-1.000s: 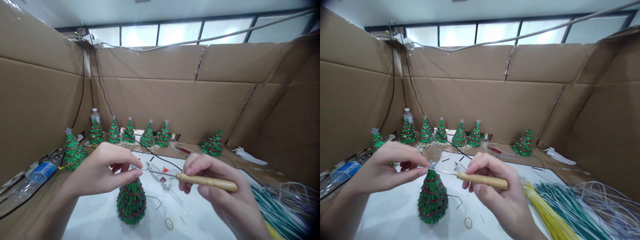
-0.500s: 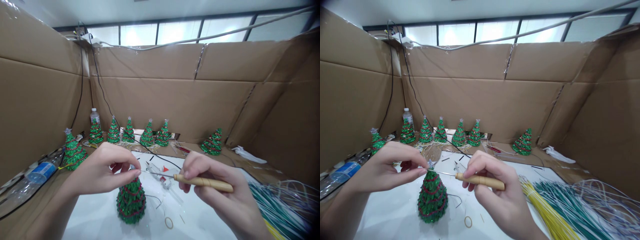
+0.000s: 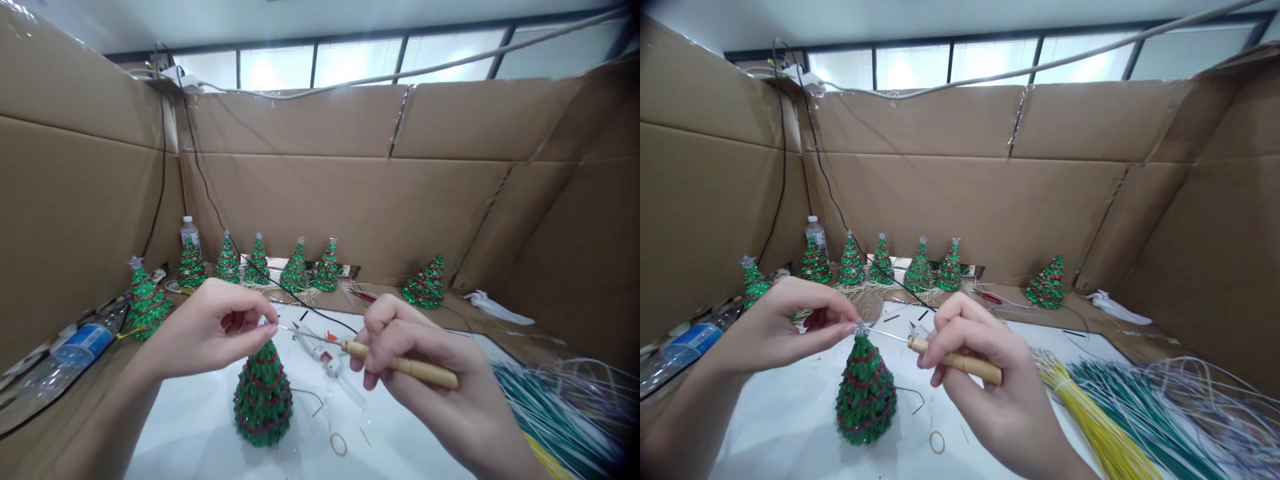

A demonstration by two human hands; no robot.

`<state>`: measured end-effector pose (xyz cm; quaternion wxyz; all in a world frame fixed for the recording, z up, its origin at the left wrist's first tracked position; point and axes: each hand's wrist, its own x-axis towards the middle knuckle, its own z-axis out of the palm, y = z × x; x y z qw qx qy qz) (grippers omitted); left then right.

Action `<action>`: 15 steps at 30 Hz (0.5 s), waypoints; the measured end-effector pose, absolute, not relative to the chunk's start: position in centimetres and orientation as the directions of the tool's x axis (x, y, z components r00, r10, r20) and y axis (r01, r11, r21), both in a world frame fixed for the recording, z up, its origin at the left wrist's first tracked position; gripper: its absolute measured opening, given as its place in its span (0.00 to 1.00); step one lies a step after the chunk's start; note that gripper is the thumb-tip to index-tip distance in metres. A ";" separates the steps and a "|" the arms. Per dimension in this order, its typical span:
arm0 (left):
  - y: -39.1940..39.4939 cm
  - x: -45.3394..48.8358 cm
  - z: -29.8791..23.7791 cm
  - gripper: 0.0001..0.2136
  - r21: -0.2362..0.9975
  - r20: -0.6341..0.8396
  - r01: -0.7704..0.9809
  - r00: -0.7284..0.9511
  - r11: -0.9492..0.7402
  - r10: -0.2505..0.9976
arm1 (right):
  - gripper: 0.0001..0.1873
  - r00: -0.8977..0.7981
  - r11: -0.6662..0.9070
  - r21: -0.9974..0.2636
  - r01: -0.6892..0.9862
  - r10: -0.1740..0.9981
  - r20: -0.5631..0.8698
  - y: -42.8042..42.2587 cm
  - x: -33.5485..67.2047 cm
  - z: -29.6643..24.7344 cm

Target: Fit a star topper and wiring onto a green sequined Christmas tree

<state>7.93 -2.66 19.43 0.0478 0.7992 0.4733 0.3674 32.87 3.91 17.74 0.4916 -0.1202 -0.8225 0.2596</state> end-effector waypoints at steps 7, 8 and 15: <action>-2.0 7.5 19.4 0.08 0.471 0.507 0.785 0.131 -0.401 0.852 | 0.13 -0.472 0.835 -0.549 -0.041 0.468 0.747 4.0 32.9 18.0; -1.7 7.3 19.4 0.08 0.446 0.513 0.819 0.096 -0.361 0.853 | 0.13 -0.467 0.833 -0.553 -0.040 0.473 0.747 4.0 32.9 18.0; 0.4 5.2 19.4 0.15 0.182 0.548 0.971 -0.233 0.157 0.803 | 0.13 -0.457 0.827 -0.560 -0.045 0.481 0.748 4.0 32.9 17.8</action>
